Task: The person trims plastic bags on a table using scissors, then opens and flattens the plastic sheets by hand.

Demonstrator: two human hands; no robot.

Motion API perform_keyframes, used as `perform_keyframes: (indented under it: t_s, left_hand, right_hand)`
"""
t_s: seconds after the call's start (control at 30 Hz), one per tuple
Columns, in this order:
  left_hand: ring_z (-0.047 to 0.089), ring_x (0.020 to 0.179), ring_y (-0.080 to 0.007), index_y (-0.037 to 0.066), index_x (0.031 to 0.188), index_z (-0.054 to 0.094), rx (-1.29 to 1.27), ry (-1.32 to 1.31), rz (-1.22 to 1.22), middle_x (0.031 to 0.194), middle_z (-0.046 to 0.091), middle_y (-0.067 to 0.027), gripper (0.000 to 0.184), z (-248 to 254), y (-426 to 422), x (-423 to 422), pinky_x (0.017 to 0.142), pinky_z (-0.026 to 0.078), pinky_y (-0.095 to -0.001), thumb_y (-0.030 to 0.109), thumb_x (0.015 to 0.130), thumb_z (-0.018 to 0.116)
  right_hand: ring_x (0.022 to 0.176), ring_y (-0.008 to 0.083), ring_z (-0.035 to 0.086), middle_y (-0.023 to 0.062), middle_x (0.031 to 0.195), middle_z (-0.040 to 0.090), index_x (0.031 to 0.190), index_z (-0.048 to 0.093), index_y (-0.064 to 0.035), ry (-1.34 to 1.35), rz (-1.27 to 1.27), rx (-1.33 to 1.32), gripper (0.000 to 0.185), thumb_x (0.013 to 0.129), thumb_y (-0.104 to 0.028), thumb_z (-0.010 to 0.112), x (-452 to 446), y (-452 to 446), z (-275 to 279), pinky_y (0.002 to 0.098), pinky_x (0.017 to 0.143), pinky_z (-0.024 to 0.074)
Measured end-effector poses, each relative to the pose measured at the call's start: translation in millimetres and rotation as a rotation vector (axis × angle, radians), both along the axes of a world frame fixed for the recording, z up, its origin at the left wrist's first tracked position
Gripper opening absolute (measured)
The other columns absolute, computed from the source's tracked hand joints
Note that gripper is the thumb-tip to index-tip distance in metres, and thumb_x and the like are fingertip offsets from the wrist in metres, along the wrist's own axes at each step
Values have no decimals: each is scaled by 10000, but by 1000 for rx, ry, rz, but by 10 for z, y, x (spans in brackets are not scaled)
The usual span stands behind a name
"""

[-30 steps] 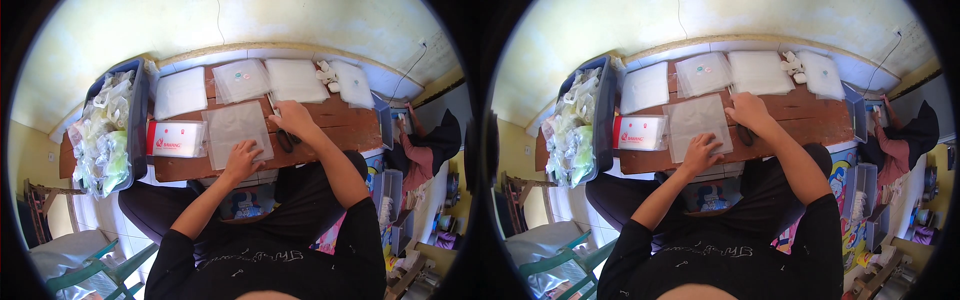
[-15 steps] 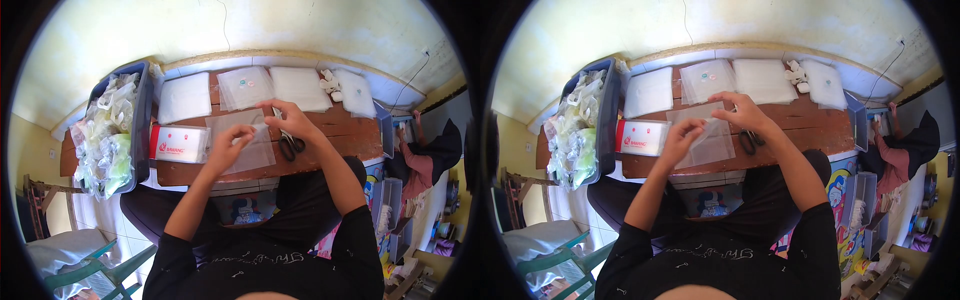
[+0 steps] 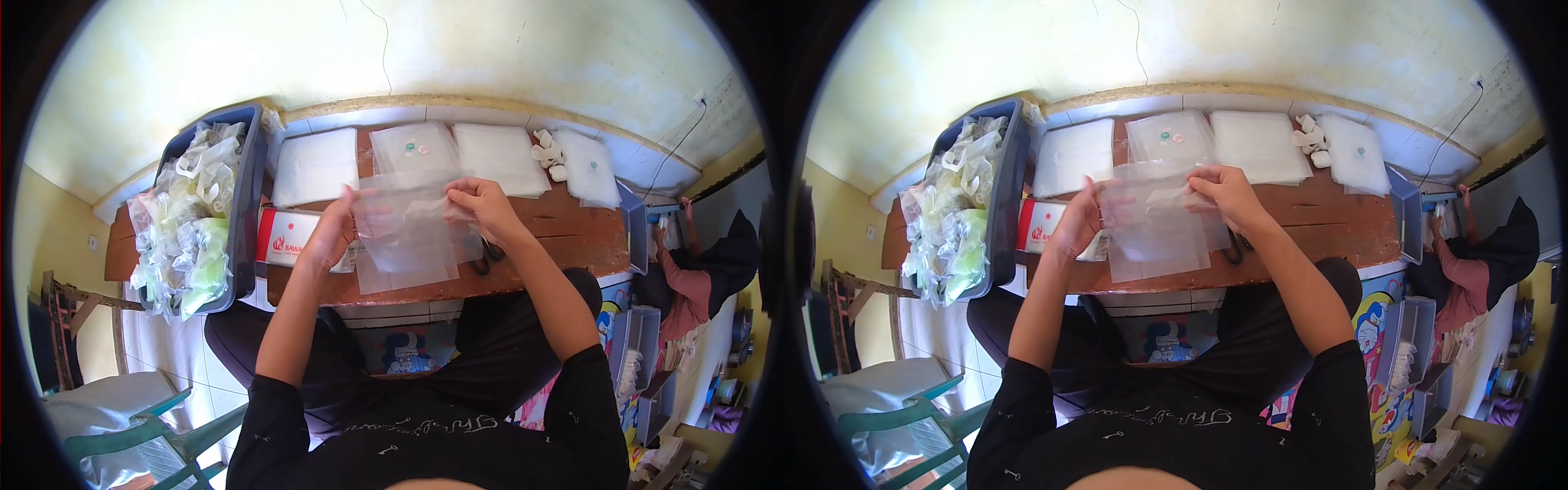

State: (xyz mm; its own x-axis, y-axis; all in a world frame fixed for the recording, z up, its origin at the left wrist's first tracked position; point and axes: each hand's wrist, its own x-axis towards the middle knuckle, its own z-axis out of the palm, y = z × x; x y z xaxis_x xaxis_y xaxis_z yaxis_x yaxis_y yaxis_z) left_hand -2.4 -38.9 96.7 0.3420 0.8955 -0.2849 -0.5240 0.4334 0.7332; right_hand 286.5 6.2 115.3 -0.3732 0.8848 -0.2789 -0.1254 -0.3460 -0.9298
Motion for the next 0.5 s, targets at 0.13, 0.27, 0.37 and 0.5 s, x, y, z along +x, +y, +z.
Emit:
perform_keyframes:
  t_s: [0.13, 0.27, 0.37, 0.5]
  left_hand:
    - [683, 889, -205, 17, 1176, 610, 63, 366, 85, 1041, 700, -116, 310, -355, 84, 12, 804, 552, -325, 259, 986, 577]
    - [695, 772, -150, 59, 1202, 609, 84, 336, 263, 990, 720, -75, 281, -365, 154, -64, 629, 500, -252, 247, 1001, 553]
    - [689, 748, -134, 68, 1184, 619, 56, 377, 306, 966, 721, -61, 270, -282, 139, -116, 594, 476, -239, 258, 1015, 529]
    - [675, 713, -119, 64, 1131, 643, 41, 472, 278, 937, 723, -63, 287, -373, 146, -244, 582, 462, -230, 300, 1019, 522]
  right_hand:
    - [803, 188, 682, 97, 928, 658, 1121, 600, 27, -2, -90, -62, 221, 948, -110, 621, -17, 62, -87, 336, 734, 603]
    - [820, 208, 695, 118, 968, 668, 1166, 576, 27, -18, 22, -53, 253, 953, -104, 606, -56, 28, -162, 327, 724, 599]
    - [820, 224, 705, 138, 1002, 675, 1185, 564, 39, -118, 87, 39, 267, 952, -86, 593, -106, 29, -265, 326, 713, 598]
    - [802, 225, 705, 157, 1005, 677, 1190, 561, 54, -151, 60, 26, 268, 946, -55, 584, -188, 79, -378, 308, 690, 598]
